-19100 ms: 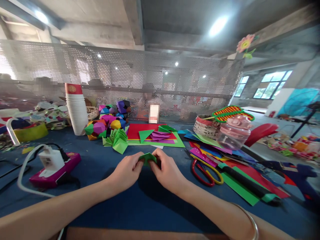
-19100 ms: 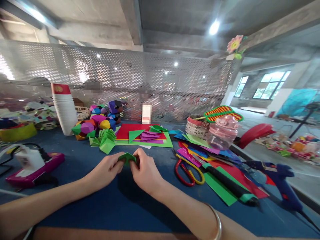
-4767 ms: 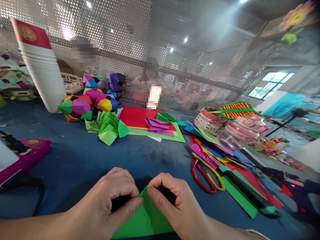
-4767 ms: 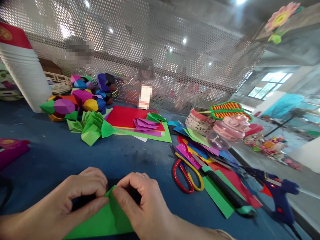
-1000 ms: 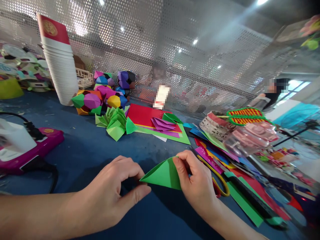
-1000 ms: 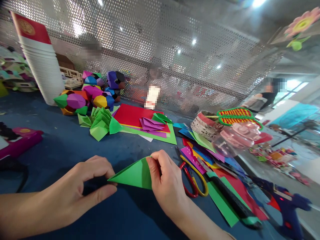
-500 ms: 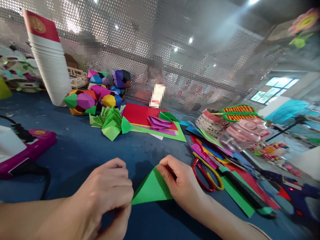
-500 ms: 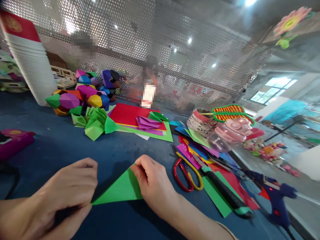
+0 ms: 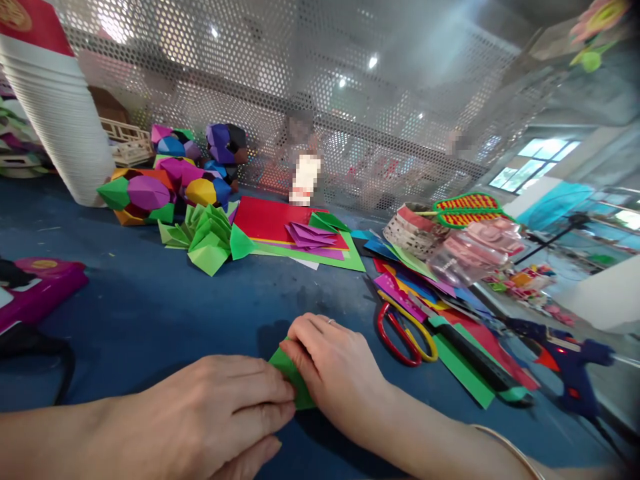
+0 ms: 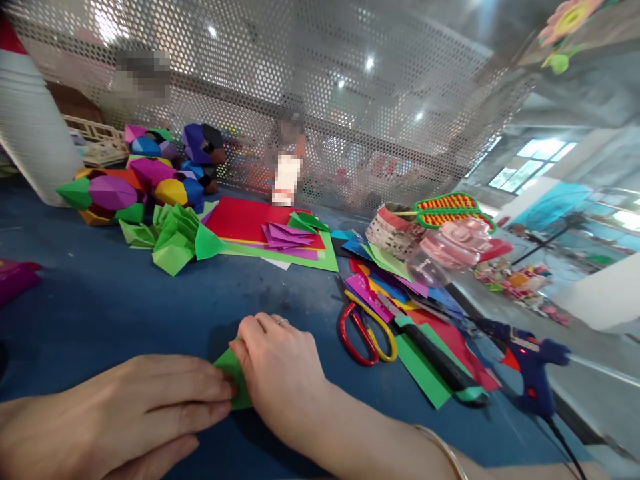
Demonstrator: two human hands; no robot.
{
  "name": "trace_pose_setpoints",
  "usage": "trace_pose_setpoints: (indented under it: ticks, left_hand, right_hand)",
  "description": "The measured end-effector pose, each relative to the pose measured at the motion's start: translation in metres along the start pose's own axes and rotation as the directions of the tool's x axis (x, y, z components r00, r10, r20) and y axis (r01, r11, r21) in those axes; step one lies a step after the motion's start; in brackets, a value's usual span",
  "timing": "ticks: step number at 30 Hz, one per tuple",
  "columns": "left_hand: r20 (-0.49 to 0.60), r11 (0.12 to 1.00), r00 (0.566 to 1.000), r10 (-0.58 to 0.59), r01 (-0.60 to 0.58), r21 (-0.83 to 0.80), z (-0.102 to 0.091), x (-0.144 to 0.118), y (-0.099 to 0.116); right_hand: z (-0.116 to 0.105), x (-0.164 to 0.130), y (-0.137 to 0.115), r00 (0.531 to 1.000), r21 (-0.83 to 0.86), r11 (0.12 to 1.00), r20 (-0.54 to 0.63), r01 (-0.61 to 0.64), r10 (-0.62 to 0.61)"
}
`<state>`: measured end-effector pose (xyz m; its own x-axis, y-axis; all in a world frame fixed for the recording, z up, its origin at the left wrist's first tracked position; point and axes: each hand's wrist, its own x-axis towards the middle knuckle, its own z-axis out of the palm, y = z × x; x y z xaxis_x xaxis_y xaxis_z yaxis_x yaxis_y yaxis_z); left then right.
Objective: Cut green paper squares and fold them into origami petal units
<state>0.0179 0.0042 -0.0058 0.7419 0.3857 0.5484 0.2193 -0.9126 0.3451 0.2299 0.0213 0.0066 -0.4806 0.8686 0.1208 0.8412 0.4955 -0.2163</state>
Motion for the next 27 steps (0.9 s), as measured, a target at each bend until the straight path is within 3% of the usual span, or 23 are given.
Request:
trace_pose_setpoints:
  ticks: [7, 15, 23, 27]
  left_hand:
    - [0.034, 0.997, 0.998, -0.045, 0.047, -0.054, -0.003, 0.004, 0.001]
    - [0.056, 1.000, 0.998, -0.030, 0.030, -0.002, -0.003, 0.005, -0.001]
    - [0.074, 0.999, 0.996, -0.041, 0.042, -0.013, -0.001, 0.007, 0.001]
    - [0.050, 0.999, 0.999, -0.009, 0.007, 0.036, 0.003, 0.007, 0.000]
  right_hand:
    - [0.003, 0.000, 0.001, 1.000, -0.059, 0.998, 0.005, 0.012, -0.012]
    - [0.004, 0.000, 0.000, 1.000, -0.039, 0.999, 0.015, -0.023, 0.023]
    - [0.010, -0.006, 0.000, 0.990, -0.070, 0.997, -0.140, 0.018, -0.028]
    - [0.009, -0.006, 0.004, 0.993, -0.020, 1.000, -0.119, 0.010, -0.013]
